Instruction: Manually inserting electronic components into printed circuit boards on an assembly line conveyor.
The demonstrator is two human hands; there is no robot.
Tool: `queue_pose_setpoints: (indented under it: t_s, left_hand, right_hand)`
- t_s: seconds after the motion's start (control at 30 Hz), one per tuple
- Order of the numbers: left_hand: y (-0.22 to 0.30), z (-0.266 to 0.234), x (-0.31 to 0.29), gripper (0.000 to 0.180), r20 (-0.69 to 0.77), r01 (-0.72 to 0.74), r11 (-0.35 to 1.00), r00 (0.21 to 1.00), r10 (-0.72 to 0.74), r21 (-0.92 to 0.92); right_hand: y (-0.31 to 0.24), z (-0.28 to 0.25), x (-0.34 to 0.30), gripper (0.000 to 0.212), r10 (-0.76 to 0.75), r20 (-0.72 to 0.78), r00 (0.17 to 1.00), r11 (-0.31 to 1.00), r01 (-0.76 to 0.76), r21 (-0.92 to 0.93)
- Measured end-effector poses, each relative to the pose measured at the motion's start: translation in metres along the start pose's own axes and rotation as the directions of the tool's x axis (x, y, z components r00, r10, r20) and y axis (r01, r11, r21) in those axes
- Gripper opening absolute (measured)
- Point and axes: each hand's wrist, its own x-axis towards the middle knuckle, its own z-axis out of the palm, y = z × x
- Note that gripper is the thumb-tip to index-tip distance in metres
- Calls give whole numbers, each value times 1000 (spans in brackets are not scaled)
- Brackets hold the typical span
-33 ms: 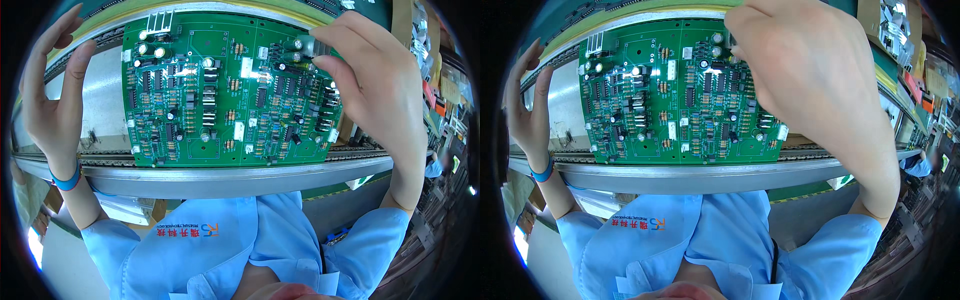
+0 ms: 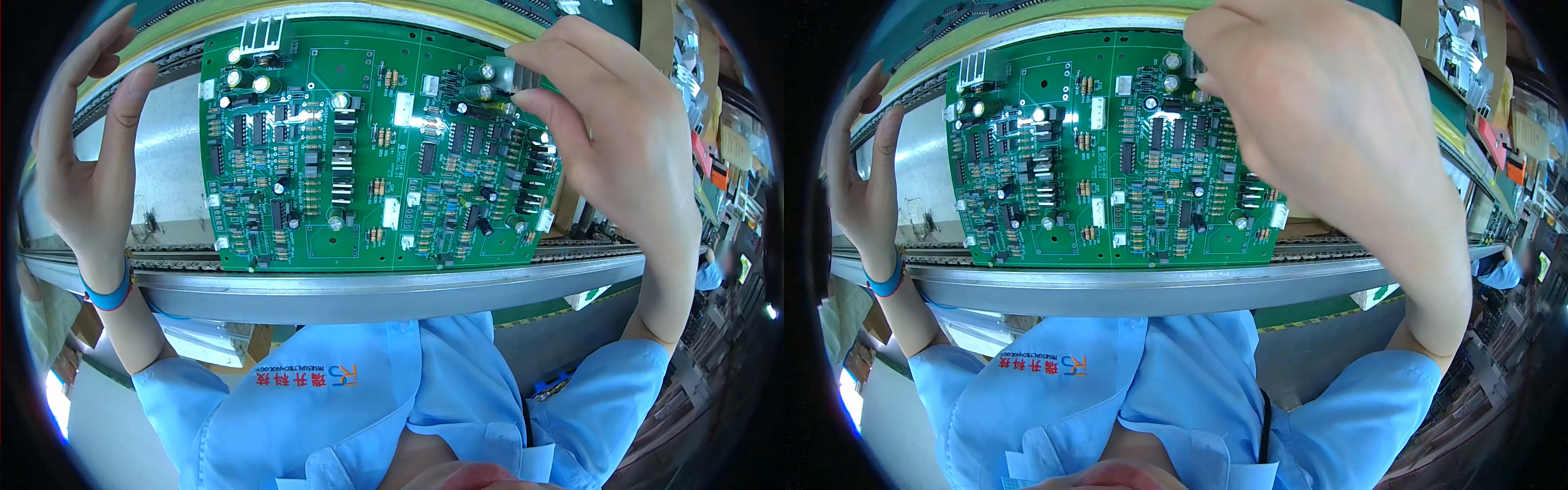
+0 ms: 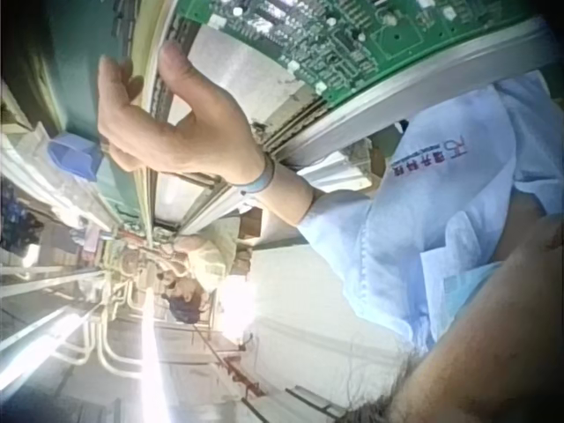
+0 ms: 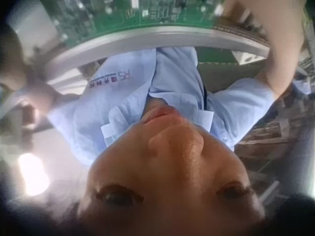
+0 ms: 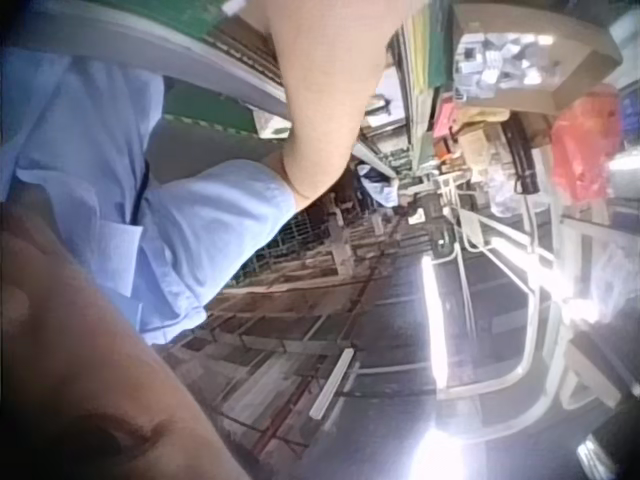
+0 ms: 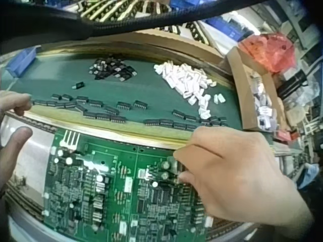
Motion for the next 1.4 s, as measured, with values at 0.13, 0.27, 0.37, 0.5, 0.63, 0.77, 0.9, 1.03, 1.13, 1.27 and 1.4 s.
queue_pose_setpoints:
  t_s: [0.13, 0.27, 0.37, 0.5, 0.63, 0.77, 0.9, 1.03, 1.13, 1.27, 1.4]
  left_hand:
    - [-6, 2, 4, 36, 20, -16, 1000, 1000, 16, -2]
    - [0, -7, 11, 36, 2, -10, 1000, 1000, 10, -25]
    - [15, -6, 18, 36, -132, 24, 995, 991, -36, -93]
    - [22, -1, 24, 37, -105, 125, 990, 986, -131, -61]
    - [15, -18, 54, 31, -169, 120, 990, 977, -132, -79]
    - [-2, -20, 105, 22, -248, 58, 997, 966, -69, -54]
    - [-18, 10, 164, 20, -308, 17, 1000, 951, -12, 15]
    - [-14, 40, 233, 30, -170, 135, 947, 982, -88, 293]
    - [7, 47, 269, 17, -114, 186, 918, 981, -156, 350]
    - [1, 64, 267, 19, -135, 188, 853, 981, -139, 488]
    - [1, 74, 282, 23, -99, 130, 937, 990, -103, 324]
  right_hand:
    - [-3, 1, 2, 23, 267, 139, 953, 958, -278, 64]
    - [6, -7, 12, 24, 115, 118, 986, 993, -114, -20]
    - [13, -10, 14, 25, 39, 132, 991, 997, -47, 55]
    - [30, -32, 30, 35, 153, 34, 988, 958, -157, 239]
    - [81, -42, 93, 24, 184, -348, 919, 981, -150, 122]
    - [141, -26, 158, 29, 43, -443, 895, 958, -163, -237]
    - [155, -9, 205, 39, 289, -335, 897, 894, -378, -240]
    - [127, -9, 221, 42, 432, -332, 839, 836, -510, -202]
    - [125, 2, 224, 43, 472, -287, 834, 751, -551, -365]
    - [97, 5, 232, 20, 346, -452, 822, 816, -501, -288]
    - [118, 17, 214, 19, 211, -581, 786, 874, -418, -248]
